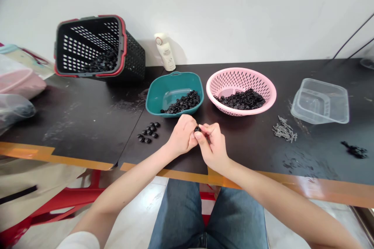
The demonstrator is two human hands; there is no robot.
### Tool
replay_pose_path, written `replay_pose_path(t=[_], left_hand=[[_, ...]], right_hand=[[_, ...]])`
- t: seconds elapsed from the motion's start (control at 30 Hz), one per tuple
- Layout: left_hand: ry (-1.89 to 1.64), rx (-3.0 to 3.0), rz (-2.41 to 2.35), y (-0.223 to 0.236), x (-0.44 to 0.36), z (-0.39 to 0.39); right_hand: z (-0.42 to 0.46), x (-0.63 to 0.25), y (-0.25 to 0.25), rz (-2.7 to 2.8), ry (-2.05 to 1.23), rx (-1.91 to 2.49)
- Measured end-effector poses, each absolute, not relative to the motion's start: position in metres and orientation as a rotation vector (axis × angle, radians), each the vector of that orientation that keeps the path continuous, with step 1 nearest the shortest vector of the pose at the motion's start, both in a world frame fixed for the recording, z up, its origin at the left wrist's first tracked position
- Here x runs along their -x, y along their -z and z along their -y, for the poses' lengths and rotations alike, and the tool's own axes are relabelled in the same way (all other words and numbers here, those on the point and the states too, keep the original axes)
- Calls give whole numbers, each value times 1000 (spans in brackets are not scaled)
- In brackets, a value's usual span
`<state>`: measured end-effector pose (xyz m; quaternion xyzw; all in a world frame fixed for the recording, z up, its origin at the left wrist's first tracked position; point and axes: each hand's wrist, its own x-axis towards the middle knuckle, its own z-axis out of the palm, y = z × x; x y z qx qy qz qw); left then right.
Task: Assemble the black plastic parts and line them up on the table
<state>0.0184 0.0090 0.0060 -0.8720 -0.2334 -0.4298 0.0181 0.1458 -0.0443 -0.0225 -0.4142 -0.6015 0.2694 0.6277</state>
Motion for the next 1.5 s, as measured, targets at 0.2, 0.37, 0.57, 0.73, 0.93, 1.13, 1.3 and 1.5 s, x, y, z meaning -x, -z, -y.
replay_pose_path(t=[0.2, 0.37, 0.57, 0.73, 0.93, 1.13, 1.3, 1.5], left_hand=[[1312, 2700, 773, -2, -21, -12], [1418, 2778, 798, -1, -21, -10], [1756, 2846, 746, 3, -17, -8], [1699, 2990, 803, 5, -14, -8], [1653, 3113, 941, 12, -17, -10], [1594, 3162, 1364, 13, -20, -12], [1485, 3313, 1624, 18, -26, -10], [1532, 3326, 1751, 27, -27, -9]], right_hand=[[45, -142, 18, 1232, -842, 1003], [41, -145, 21, 1331, -738, 941], [42, -149, 26, 1464, -606, 839], [38, -153, 22, 1562, -565, 858], [27, -153, 12, 1573, -448, 851], [14, -154, 14, 1480, -607, 819], [5, -167, 14, 1824, -548, 1105], [0, -171, 17, 1922, -741, 1214]])
